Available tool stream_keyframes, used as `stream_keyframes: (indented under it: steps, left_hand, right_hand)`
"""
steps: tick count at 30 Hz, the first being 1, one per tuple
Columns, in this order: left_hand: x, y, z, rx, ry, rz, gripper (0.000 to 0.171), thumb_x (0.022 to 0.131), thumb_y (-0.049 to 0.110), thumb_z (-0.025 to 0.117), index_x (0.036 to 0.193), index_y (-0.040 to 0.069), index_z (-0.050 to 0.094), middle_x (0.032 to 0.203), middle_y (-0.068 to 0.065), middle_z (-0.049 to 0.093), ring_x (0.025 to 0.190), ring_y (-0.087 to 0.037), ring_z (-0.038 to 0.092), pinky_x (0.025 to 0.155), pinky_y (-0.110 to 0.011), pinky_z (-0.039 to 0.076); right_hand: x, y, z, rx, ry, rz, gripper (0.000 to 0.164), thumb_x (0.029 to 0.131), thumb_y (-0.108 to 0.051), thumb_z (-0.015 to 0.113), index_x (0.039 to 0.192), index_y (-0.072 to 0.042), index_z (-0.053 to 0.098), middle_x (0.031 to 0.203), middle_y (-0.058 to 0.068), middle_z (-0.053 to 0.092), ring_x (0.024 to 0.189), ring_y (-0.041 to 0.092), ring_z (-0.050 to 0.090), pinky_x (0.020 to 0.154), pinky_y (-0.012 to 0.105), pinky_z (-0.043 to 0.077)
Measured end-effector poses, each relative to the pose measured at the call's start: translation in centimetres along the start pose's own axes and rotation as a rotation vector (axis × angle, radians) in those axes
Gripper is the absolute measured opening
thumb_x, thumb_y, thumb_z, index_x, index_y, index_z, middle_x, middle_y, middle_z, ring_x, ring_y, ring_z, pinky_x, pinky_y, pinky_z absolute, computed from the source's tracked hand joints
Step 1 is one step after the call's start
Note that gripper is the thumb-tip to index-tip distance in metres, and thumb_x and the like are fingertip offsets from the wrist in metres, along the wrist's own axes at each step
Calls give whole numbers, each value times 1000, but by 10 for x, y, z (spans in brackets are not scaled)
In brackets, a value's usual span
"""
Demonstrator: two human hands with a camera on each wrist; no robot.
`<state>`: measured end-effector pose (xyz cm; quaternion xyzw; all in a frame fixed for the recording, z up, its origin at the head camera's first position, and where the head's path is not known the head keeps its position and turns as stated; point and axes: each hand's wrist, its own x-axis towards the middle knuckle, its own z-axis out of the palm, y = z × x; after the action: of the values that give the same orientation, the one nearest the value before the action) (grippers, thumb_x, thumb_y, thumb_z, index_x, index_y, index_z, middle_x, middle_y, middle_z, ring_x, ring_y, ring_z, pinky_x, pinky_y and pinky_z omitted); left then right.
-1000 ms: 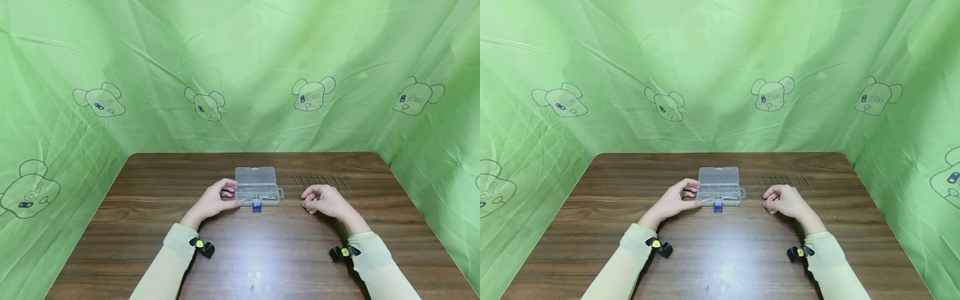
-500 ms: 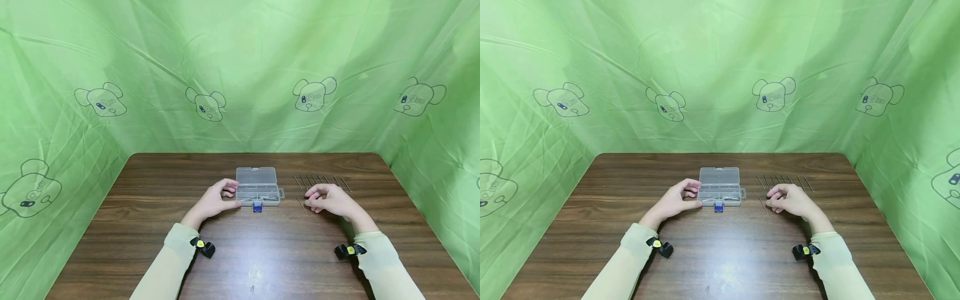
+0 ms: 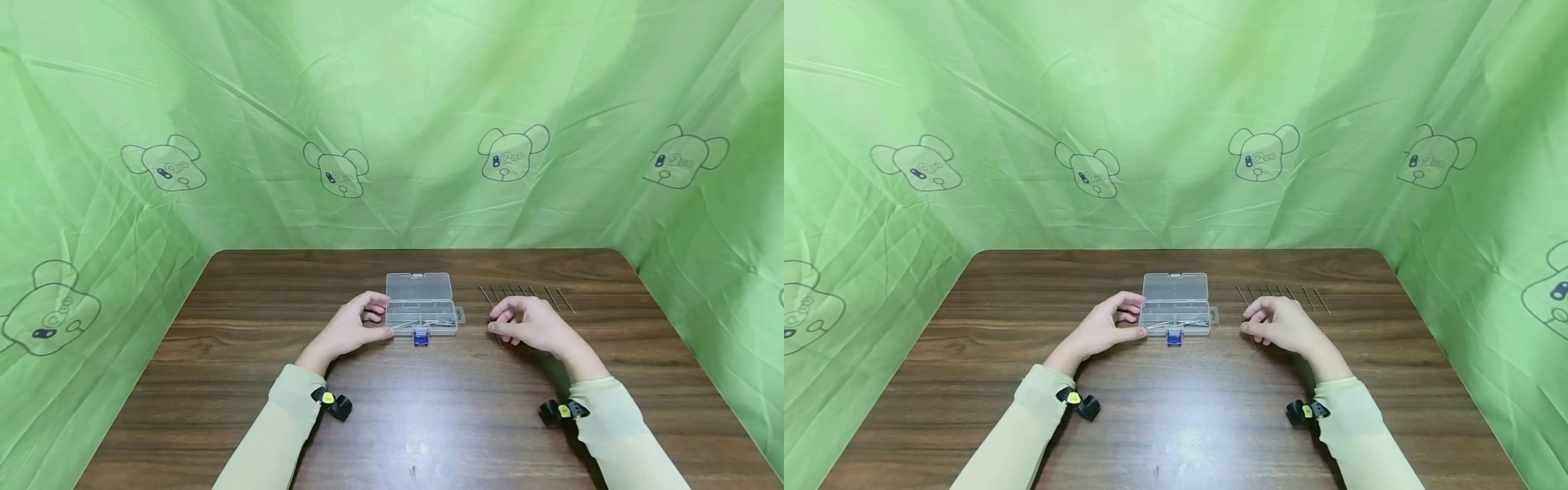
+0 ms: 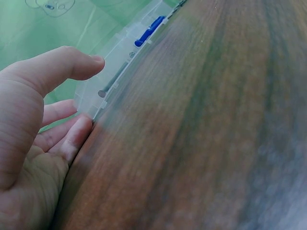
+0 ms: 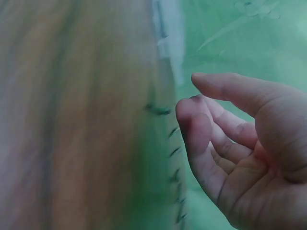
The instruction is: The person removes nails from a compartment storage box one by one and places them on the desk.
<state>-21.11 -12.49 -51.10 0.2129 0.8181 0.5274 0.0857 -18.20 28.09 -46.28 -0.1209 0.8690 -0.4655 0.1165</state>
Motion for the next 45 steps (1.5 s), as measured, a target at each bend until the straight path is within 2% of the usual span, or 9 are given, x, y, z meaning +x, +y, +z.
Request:
stream_keyframes:
  steps: [5, 10, 13, 20, 27, 33, 37, 42, 45]
  left_hand:
    - [2, 1, 0, 1, -3, -6, 66, 87, 14, 95, 143, 5, 62, 132, -13, 68, 116, -26, 67, 104, -38, 60]
    - [5, -1, 2, -3, -1, 11, 65, 86, 15, 95, 141, 5, 63, 131, -13, 68, 115, -26, 67, 103, -37, 60]
    - [6, -1, 3, -4, -7, 9, 64, 86, 15, 95, 141, 5, 63, 130, -13, 68, 115, -25, 67, 103, -36, 60]
    - [6, -2, 4, -12, -10, 2, 66, 84, 10, 95, 141, 4, 63, 130, -13, 68, 114, -25, 67, 103, -35, 61]
    - [3, -2, 2, -11, -9, -6, 67, 84, 10, 96, 141, 5, 63, 129, -13, 69, 114, -25, 69, 103, -36, 61]
    - [3, -1, 1, -14, -11, -11, 66, 85, 12, 96, 142, 7, 63, 130, -13, 69, 115, -25, 69, 104, -38, 61]
    - [1, 0, 1, -21, -7, -20, 66, 85, 14, 96, 142, 7, 63, 131, -13, 69, 116, -27, 69, 105, -39, 60]
    - [0, -1, 0, -30, -5, -19, 66, 85, 14, 96, 141, 5, 63, 131, -15, 68, 116, -28, 69, 105, -39, 60]
    - [0, 0, -1, -31, -7, -14, 66, 85, 14, 96, 142, 5, 63, 131, -15, 68, 116, -27, 68, 105, -39, 60]
  right_hand:
    - [6, -25, 6, -41, 6, -93, 26, 95, -19, 87, 113, -4, 75, 91, 3, 75, 73, 23, 72, 60, 31, 62]
    - [18, -50, 20, -109, 18, -177, 26, 94, -19, 88, 114, -7, 77, 93, -3, 74, 80, 16, 71, 72, 27, 59]
    - [28, -62, 28, -124, -4, -210, 29, 94, -20, 88, 116, -5, 77, 96, -4, 75, 85, 15, 70, 80, 28, 61]
    - [57, -84, 51, -147, -67, -266, 30, 94, -18, 88, 118, -5, 77, 100, -1, 76, 90, 15, 70, 83, 34, 62]
    - [77, -87, 77, -198, -133, -299, 29, 93, -13, 88, 119, -5, 77, 108, 10, 78, 95, 18, 72, 86, 39, 62]
    - [81, -82, 95, -236, -97, -306, 23, 91, -12, 89, 112, -9, 80, 111, 8, 75, 102, 25, 72, 94, 46, 62]
    - [80, -78, 102, -269, -77, -325, 15, 91, -14, 89, 105, -13, 82, 109, 7, 72, 103, 24, 69, 95, 43, 61]
    - [80, -79, 105, -254, -67, -345, 11, 92, -17, 89, 102, -15, 85, 104, 4, 72, 94, 20, 66, 84, 35, 58]
    - [81, -81, 108, -285, -59, -354, 8, 92, -16, 90, 99, -16, 86, 100, 0, 73, 91, 17, 65, 81, 32, 57]
